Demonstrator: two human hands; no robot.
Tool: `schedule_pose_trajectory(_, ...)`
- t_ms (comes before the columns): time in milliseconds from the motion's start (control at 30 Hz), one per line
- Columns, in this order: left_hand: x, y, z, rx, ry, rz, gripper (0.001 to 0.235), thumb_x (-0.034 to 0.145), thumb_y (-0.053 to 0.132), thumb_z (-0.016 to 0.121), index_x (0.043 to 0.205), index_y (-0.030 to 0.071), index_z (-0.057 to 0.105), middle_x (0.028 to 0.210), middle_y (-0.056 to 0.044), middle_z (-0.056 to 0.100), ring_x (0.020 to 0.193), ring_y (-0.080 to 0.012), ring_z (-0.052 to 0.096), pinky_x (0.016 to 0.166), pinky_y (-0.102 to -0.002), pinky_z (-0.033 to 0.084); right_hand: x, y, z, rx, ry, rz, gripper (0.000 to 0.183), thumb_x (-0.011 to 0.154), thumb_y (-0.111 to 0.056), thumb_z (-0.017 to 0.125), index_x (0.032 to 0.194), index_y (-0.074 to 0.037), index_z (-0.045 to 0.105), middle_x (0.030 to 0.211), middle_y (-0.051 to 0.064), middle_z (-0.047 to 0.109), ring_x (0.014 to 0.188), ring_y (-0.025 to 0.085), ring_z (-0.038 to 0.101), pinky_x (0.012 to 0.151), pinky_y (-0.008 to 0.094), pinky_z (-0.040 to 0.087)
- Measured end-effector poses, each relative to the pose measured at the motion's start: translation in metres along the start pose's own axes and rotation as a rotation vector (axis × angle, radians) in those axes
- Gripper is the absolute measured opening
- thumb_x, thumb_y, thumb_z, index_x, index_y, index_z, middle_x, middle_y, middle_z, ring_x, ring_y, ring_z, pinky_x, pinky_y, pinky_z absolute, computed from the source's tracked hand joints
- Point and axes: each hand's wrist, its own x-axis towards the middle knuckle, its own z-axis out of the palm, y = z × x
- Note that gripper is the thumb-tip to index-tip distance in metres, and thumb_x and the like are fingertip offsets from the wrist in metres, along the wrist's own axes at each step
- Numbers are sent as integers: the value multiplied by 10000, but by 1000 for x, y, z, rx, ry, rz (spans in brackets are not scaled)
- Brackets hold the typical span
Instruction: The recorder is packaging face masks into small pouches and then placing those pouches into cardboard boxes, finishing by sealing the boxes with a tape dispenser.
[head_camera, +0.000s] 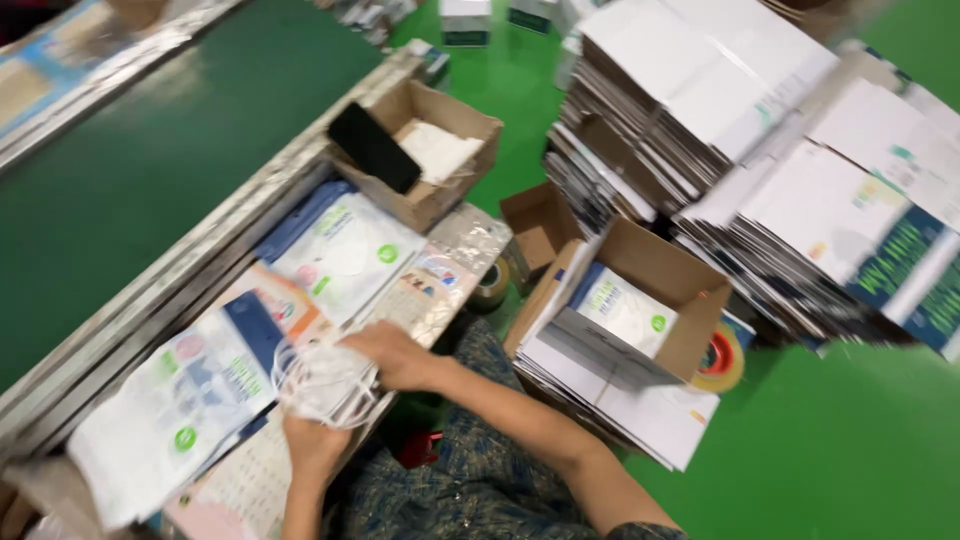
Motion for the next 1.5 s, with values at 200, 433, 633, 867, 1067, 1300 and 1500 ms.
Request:
schedule_pose_trajectory(200,-9,-3,-12,-90,65,30,950,606,132,916,1424,-33,464,1237,-128,596,1111,-199,628,975,-315,525,0,-36,-14,-80,-60,227,577,718,-113,819,1273,-200,690,1061,56,725,1118,302,657,952,450,515)
schedule_pose_trajectory(433,-3,12,-1,-303,70,3,970,703,63,892,1532,-18,396,1374,-142,593,1194,-188,630,1023,-295,538,9,-36,-15,-12,-29,168,825,611,-264,854,1387,-225,576,1112,113,730,1062,312,692,917,411,508)
schedule_pose_trajectory(633,3,-20,-18,-211,-73,9,768,719,73,836,1420,0,531,1235,-89,686,1088,-130,669,949,-277,546,17,-30,-4,-6,-142,267,1016,676,-233,822,1594,-236,387,934,86,743,929,280,693,925,400,468)
schedule_pose_trajectory(867,44,-38,-53,166,-223,-68,358,740,38,841,1090,30,768,849,-112,742,771,-166,693,731,-300,533,3,-7,24,-4,-104,157,718,695,-390,825,1316,-112,594,937,109,725,828,295,685,771,403,520)
schedule_pose_trajectory(1067,98,-47,-62,859,419,165,219,979,225,796,983,14,737,939,-146,585,940,-348,562,777,-470,448,6,-37,-16,124,129,468,434,861,-472,768,1019,-68,756,834,99,755,743,252,752,726,362,606)
schedule_pose_trajectory(1300,92,-121,-55,928,315,77,335,909,277,778,1091,13,683,1065,-164,529,1071,-375,502,865,-502,428,-13,-44,-25,135,274,336,539,839,-471,799,1148,-35,737,1076,124,777,976,251,765,892,343,598)
schedule_pose_trajectory(1500,102,-114,-48,976,218,109,251,885,221,739,1059,45,700,1045,-143,532,1070,-346,516,866,-468,443,-16,-45,-17,189,240,430,551,816,-498,800,1123,-42,753,1063,120,786,969,239,775,897,331,605)
